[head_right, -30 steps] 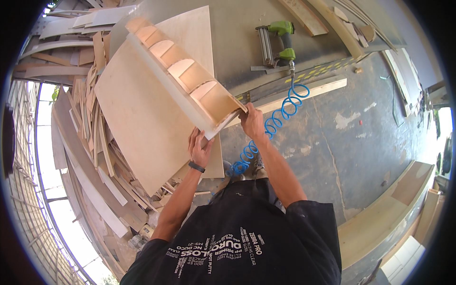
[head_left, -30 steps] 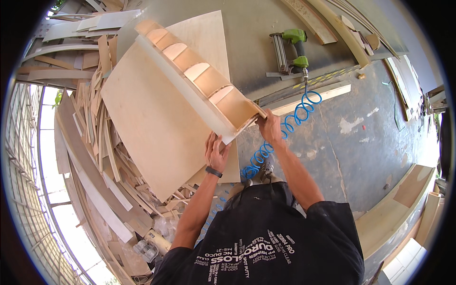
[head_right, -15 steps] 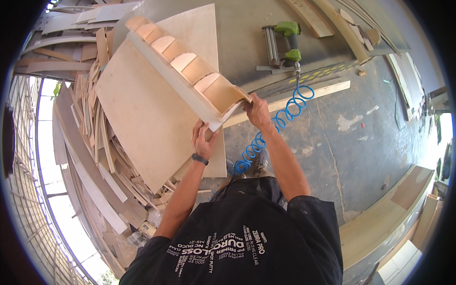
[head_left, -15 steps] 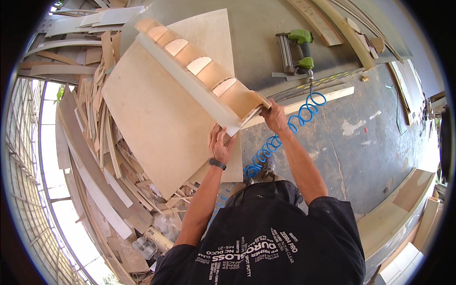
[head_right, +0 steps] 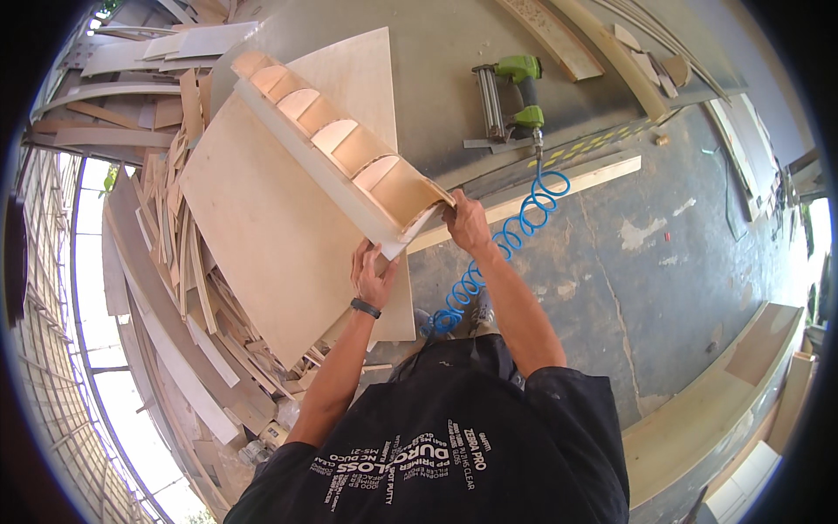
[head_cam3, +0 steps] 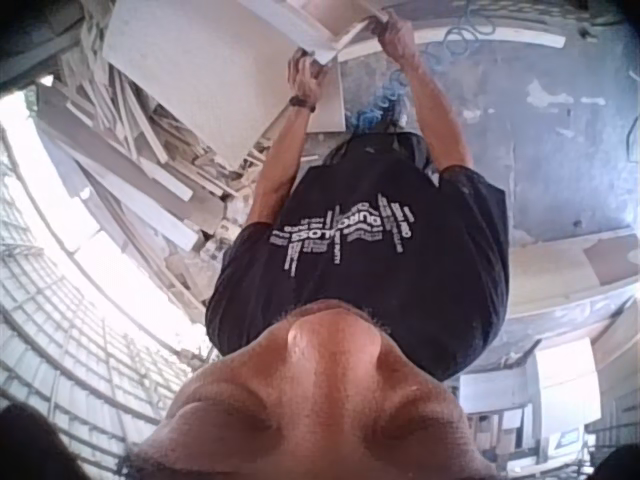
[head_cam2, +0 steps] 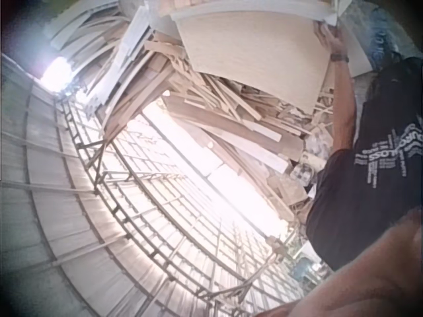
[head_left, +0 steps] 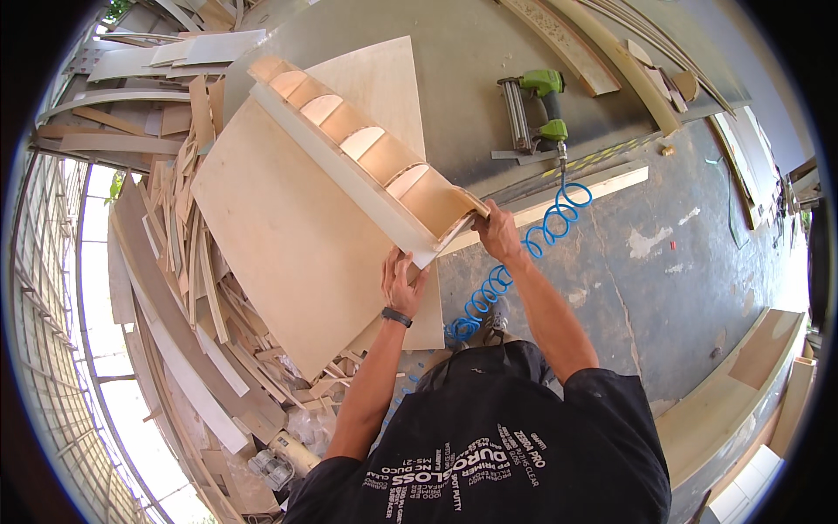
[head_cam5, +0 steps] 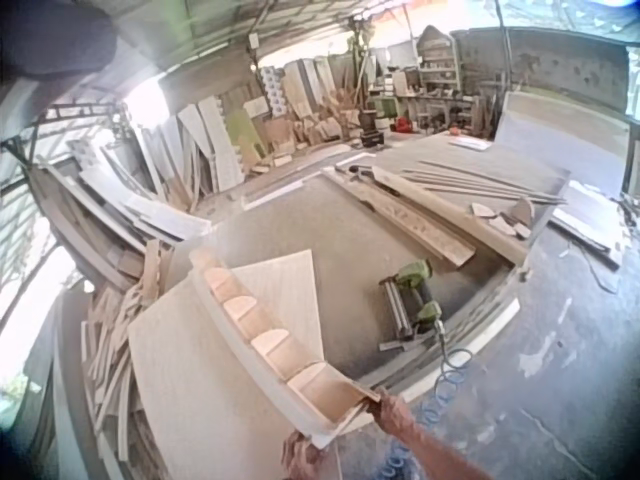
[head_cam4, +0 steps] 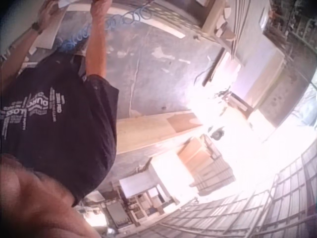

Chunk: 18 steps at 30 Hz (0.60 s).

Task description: The person assembles a wooden shelving unit by attaching curved wooden pieces to a larger plywood board. They use a green pneumatic nail gun to secure the pieces in place, repeatedly positioning the components and firing nails to fasten them. The person also flips the assembled unit to work on different sides.

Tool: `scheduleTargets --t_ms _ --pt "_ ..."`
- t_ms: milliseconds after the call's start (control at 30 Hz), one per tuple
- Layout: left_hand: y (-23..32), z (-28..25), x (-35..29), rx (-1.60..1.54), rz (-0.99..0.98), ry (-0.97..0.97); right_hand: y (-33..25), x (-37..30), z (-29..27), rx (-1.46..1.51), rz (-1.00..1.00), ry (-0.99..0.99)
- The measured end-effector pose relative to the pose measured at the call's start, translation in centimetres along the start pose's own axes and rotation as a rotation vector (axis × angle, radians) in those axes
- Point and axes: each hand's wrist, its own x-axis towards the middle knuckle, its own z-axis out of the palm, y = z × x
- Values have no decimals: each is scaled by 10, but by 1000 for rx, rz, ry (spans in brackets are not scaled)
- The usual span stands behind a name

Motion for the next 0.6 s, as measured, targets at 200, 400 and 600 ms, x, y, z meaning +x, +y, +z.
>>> scheduleTargets --t_ms 200,400,600 --pt "2 0 1 -13 -21 -21 6 0 0 -13 -26 0" --pt "1 0 1 0 -13 -4 9 0 3 -3 -9 -23" --pt "3 0 3 7 -20 -2 11 3 2 16 -9 -39"
